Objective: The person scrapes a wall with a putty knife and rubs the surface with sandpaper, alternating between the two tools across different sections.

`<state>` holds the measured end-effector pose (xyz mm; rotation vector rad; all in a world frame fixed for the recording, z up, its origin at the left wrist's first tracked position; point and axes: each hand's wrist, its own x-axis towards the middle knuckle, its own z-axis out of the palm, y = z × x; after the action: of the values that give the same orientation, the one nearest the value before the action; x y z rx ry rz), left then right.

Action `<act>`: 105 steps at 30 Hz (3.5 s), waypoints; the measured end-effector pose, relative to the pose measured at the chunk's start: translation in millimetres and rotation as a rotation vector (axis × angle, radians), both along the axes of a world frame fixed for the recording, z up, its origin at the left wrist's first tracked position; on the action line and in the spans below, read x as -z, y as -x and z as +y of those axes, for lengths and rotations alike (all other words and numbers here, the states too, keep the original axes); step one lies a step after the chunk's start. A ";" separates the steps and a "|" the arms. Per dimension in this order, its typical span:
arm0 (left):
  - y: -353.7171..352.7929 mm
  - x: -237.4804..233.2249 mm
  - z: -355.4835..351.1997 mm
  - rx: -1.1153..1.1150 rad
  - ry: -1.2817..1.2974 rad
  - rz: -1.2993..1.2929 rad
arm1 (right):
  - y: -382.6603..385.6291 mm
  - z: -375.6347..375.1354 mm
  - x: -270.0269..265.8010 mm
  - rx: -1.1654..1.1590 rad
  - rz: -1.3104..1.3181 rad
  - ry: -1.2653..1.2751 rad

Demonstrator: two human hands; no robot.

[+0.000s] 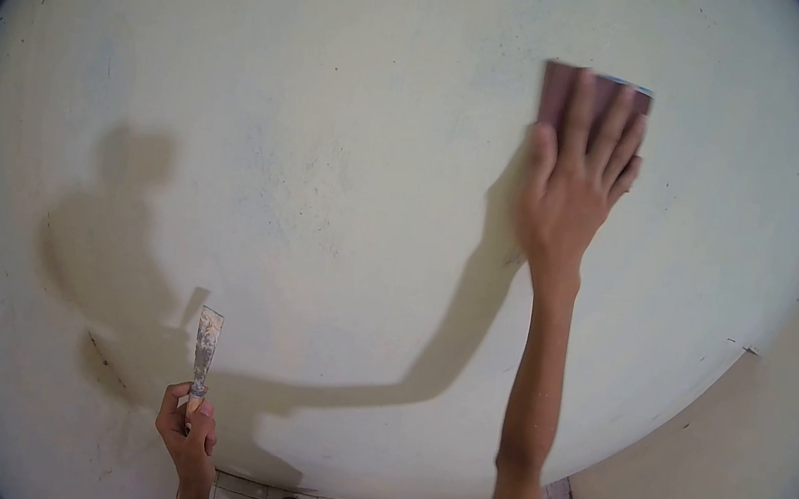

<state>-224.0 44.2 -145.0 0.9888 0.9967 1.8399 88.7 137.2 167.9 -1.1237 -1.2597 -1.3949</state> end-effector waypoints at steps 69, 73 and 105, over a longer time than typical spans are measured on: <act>55.1 40.8 38.1 0.415 -0.026 0.166 | 95.7 -14.0 268.5 -0.086 0.067 0.534; 48.6 67.8 46.1 0.381 -0.016 0.130 | 81.8 -17.6 291.0 -0.024 -0.199 0.657; -1.1 52.5 22.3 0.159 -0.277 0.426 | -33.2 -60.2 87.0 0.023 0.194 0.062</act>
<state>-222.9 66.5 -197.4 1.6303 0.8849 1.6974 121.9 76.9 80.9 -1.2875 -1.1605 -1.2383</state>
